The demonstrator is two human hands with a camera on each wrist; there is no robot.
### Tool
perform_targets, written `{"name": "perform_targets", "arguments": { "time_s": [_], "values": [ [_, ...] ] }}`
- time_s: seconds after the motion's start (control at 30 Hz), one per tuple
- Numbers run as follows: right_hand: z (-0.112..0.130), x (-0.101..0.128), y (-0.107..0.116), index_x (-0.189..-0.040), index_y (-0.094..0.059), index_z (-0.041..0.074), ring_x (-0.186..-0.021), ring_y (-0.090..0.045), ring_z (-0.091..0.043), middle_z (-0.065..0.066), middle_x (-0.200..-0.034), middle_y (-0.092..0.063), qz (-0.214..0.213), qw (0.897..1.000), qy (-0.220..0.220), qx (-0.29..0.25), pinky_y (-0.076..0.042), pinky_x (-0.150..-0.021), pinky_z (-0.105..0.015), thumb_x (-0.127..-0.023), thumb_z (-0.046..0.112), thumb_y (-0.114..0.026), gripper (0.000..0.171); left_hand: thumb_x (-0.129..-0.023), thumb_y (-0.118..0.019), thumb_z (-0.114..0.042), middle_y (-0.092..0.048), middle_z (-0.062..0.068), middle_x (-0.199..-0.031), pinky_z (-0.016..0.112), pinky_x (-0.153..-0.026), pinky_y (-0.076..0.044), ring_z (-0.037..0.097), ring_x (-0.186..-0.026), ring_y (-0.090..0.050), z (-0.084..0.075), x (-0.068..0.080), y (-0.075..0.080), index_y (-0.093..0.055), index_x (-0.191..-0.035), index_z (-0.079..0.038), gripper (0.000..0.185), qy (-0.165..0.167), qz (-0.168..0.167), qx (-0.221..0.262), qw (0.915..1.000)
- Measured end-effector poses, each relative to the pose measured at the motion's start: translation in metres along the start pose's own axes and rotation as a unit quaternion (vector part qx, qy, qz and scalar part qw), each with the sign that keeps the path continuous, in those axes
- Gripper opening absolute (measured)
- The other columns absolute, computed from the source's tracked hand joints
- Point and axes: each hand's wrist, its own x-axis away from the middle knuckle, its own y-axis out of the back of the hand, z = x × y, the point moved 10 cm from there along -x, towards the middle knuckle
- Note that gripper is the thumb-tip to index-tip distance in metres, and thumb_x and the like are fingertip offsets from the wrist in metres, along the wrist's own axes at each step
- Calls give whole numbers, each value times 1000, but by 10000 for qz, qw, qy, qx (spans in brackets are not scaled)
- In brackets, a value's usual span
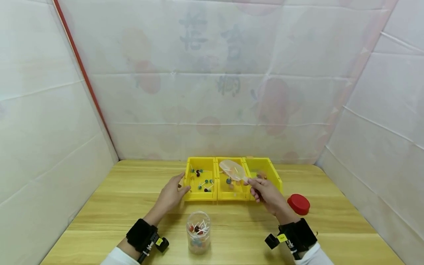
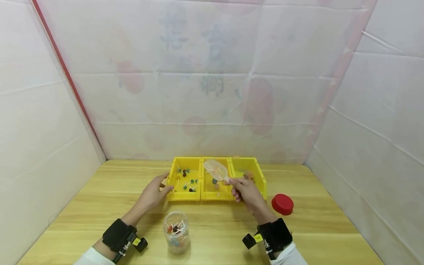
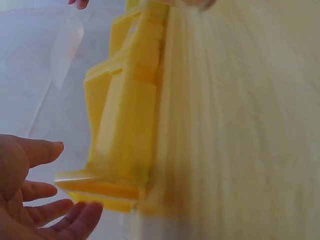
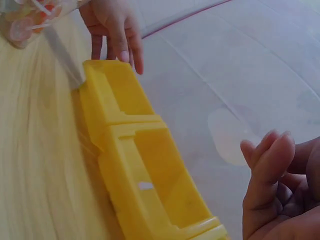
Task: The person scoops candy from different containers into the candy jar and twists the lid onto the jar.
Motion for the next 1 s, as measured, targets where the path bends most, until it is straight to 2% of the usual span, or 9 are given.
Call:
{"name": "perform_targets", "arguments": {
  "time_s": [0.1, 0.27, 0.37, 0.43, 0.57, 0.67, 0.8, 0.87, 1.0],
  "values": [
    [6, 1, 1, -112, -65, -3, -55, -44, -7, -1, -70, -51, 179, 9998, 47, 46, -44, -51, -18, -102, 37, -51, 43, -95, -67, -26, -52, 19, -135, 39, -74, -53, 28, -102, -59, -6, 0, 7, -44, -146, -3, 61, -114, -51, -97, 9999],
    [12, 5, 0, -119, -59, -10, -53, -43, -7, -1, -68, -50, 537, 9984, 176, 71, -41, -50, -18, -103, 37, -49, 50, -96, -66, -28, -58, 13, -128, 31, -66, -50, 19, -90, -59, -11, 3, 12, -51, -141, -5, 53, -395, 91, 55, 9992],
    [14, 7, 0, -119, -59, -11, -53, -43, -7, -1, -68, -50, 694, 9973, 213, 118, -40, -49, -18, -103, 38, -49, 52, -96, -64, -34, -61, 10, -125, 32, -69, -51, 19, -92, -60, -13, 10, 12, -54, -139, -7, 52, -569, 336, 359, 9972],
    [16, 8, -1, -117, -60, -11, -53, -42, -7, 0, -68, -50, 789, 9965, 220, 143, -40, -49, -18, -103, 38, -49, 51, -97, -61, -39, -62, 6, -123, 35, -74, -52, 20, -98, -60, -14, 17, 8, -54, -140, -10, 52, -676, 649, 613, 9937],
    [20, 12, -3, -114, -62, -10, -54, -42, -7, 1, -68, -51, 1055, 9937, 309, 201, -38, -50, -20, -104, 36, -47, 49, -100, -54, -41, -61, 6, -125, 45, -86, -50, 25, -110, -58, -20, 32, -4, -51, -143, -17, 49, -957, 1524, 1045, 9781],
    [24, 14, -6, -113, -63, -8, -54, -42, -7, 1, -68, -51, 1254, 9910, 430, 211, -38, -51, -20, -105, 33, -45, 46, -103, -50, -37, -59, 9, -129, 49, -92, -47, 26, -114, -57, -28, 42, -11, -48, -145, -17, 47, -1208, 2047, 1243, 9634],
    [30, 16, -11, -111, -64, -8, -55, -43, -7, 1, -69, -52, 1467, 9872, 589, 224, -41, -51, -18, -106, 33, -44, 45, -106, -46, -28, -59, 11, -130, 48, -96, -46, 25, -115, -57, -39, 51, -14, -46, -147, -12, 44, -1613, 2401, 1333, 9479],
    [33, 17, -14, -112, -63, -10, -55, -43, -7, 1, -69, -52, 1557, 9855, 640, 233, -42, -51, -17, -106, 33, -44, 47, -106, -45, -24, -58, 11, -131, 45, -96, -46, 24, -116, -57, -44, 56, -16, -45, -147, -10, 43, -1855, 2580, 1432, 9373],
    [36, 19, -19, -113, -62, -10, -55, -43, -7, 1, -69, -52, 1736, 9821, 693, 242, -43, -51, -17, -106, 33, -44, 47, -106, -44, -33, -56, 11, -135, 42, -98, -47, 23, -120, -54, -50, 67, -19, -43, -148, -11, 47, -2236, 2973, 1663, 9132]
  ]
}}
